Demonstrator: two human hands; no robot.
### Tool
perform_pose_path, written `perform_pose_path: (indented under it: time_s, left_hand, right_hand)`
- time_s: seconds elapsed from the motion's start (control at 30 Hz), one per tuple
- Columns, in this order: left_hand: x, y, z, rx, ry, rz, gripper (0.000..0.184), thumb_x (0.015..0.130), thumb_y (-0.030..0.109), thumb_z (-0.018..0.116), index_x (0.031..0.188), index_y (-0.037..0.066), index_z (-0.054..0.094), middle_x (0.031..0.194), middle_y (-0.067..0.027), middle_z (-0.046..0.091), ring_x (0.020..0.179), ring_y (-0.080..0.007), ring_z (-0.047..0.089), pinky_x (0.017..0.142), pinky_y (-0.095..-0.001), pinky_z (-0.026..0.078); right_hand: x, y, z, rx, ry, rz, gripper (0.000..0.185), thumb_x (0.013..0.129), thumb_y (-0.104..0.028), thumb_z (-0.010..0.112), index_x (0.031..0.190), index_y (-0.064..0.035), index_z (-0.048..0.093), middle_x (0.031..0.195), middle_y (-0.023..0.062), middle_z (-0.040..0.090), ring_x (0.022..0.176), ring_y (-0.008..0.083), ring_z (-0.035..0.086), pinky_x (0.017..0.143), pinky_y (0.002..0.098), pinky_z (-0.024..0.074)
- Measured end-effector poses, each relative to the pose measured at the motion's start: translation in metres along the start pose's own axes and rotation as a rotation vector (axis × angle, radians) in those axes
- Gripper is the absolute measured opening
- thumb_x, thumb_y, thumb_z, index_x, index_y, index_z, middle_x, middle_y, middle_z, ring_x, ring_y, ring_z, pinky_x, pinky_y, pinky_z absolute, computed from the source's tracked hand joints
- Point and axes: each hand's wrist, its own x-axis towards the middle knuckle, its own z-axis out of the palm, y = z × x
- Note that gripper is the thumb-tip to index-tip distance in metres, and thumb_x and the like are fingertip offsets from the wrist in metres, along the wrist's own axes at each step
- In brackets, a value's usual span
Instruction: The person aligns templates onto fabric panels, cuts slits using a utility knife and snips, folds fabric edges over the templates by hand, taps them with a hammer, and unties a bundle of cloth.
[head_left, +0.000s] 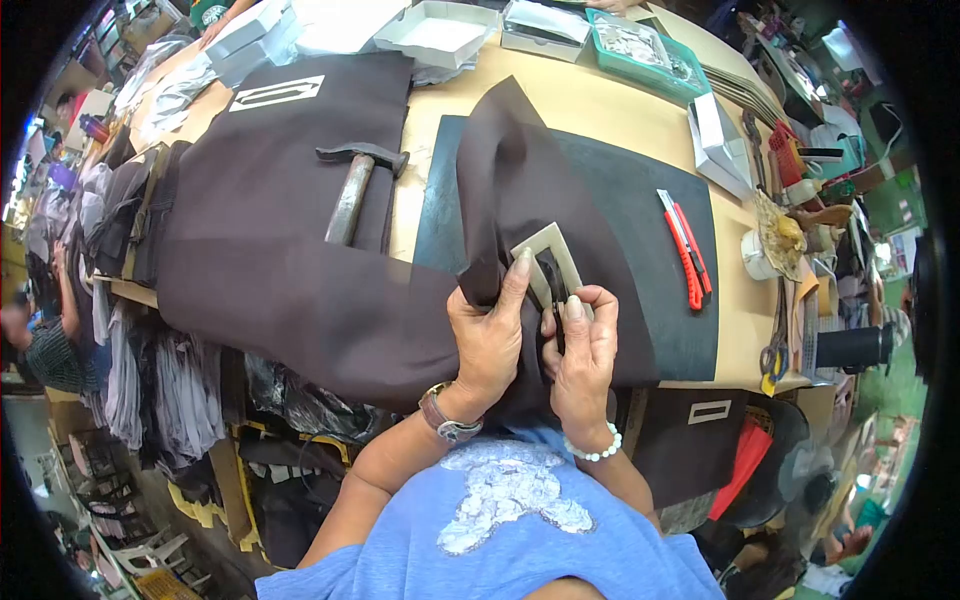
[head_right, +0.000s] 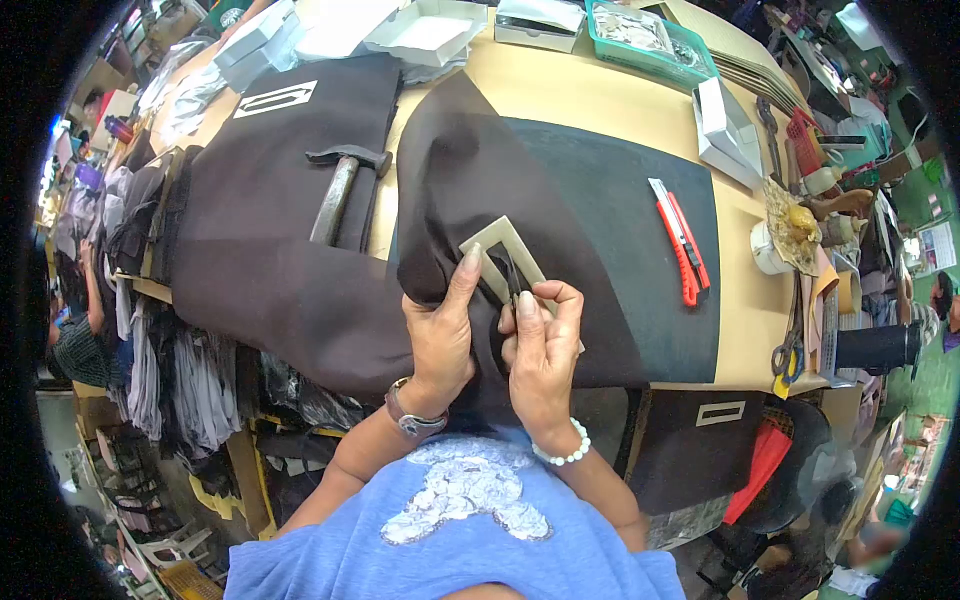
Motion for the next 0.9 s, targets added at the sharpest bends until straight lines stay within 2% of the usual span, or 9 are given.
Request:
perform_pose_path:
  time_s: [0.13, 0.3, 0.5, 0.63, 0.9]
  left_hand:
    - [-0.004, 0.013, 0.010, -0.065, -0.008, 0.005, 0.017, 0.089, 0.015, 0.064, 0.076, 0.004, 0.063, 0.071, 0.0055, 0.059, 0.061, -0.0004, 0.046, 0.053, -0.0190, 0.036]
    - [-0.004, 0.001, -0.001, -0.006, -0.050, 0.008, 0.016, 0.088, 0.014, 0.065, 0.075, 0.004, 0.062, 0.070, 0.0050, 0.060, 0.061, -0.0006, 0.048, 0.053, -0.0192, 0.038]
    - [-0.006, 0.011, 0.009, -0.101, -0.025, -0.062, 0.017, 0.088, 0.013, 0.065, 0.074, 0.004, 0.062, 0.069, 0.0059, 0.059, 0.060, -0.0004, 0.048, 0.053, -0.0192, 0.038]
    - [-0.006, 0.006, 0.008, -0.058, -0.023, -0.014, 0.017, 0.088, 0.013, 0.065, 0.073, 0.005, 0.062, 0.068, 0.0063, 0.058, 0.059, -0.0003, 0.047, 0.051, -0.0193, 0.037]
    - [-0.004, 0.003, 0.005, -0.032, -0.052, 0.011, 0.019, 0.088, 0.014, 0.066, 0.072, 0.004, 0.062, 0.067, 0.0070, 0.057, 0.061, 0.0003, 0.045, 0.053, -0.0190, 0.036]
  right_hand:
    - [0.002, 0.002, 0.003, 0.103, -0.004, -0.035, 0.017, 0.098, -0.015, 0.046, 0.109, -0.0082, 0.036, 0.074, 0.0019, 0.051, 0.048, -0.0010, 0.031, 0.039, 0.0146, 0.0238]
    - [0.002, -0.001, 0.001, 0.146, 0.000, -0.044, 0.018, 0.097, -0.015, 0.048, 0.109, -0.0090, 0.036, 0.074, 0.0024, 0.052, 0.048, -0.0009, 0.031, 0.039, 0.0146, 0.0229]
    - [0.001, 0.001, -0.003, 0.156, -0.024, -0.063, 0.019, 0.096, -0.014, 0.048, 0.110, -0.0094, 0.035, 0.078, 0.0035, 0.052, 0.048, -0.0005, 0.031, 0.041, 0.0144, 0.0237]
    - [0.000, 0.003, -0.008, 0.170, -0.041, -0.069, 0.020, 0.096, -0.012, 0.048, 0.111, -0.0097, 0.035, 0.080, 0.0045, 0.053, 0.049, -0.0005, 0.031, 0.041, 0.0141, 0.0241]
    - [0.003, 0.004, -0.007, 0.152, -0.019, -0.059, 0.019, 0.096, -0.013, 0.049, 0.108, -0.0085, 0.035, 0.075, 0.0019, 0.053, 0.050, -0.0013, 0.034, 0.042, 0.0136, 0.0250]
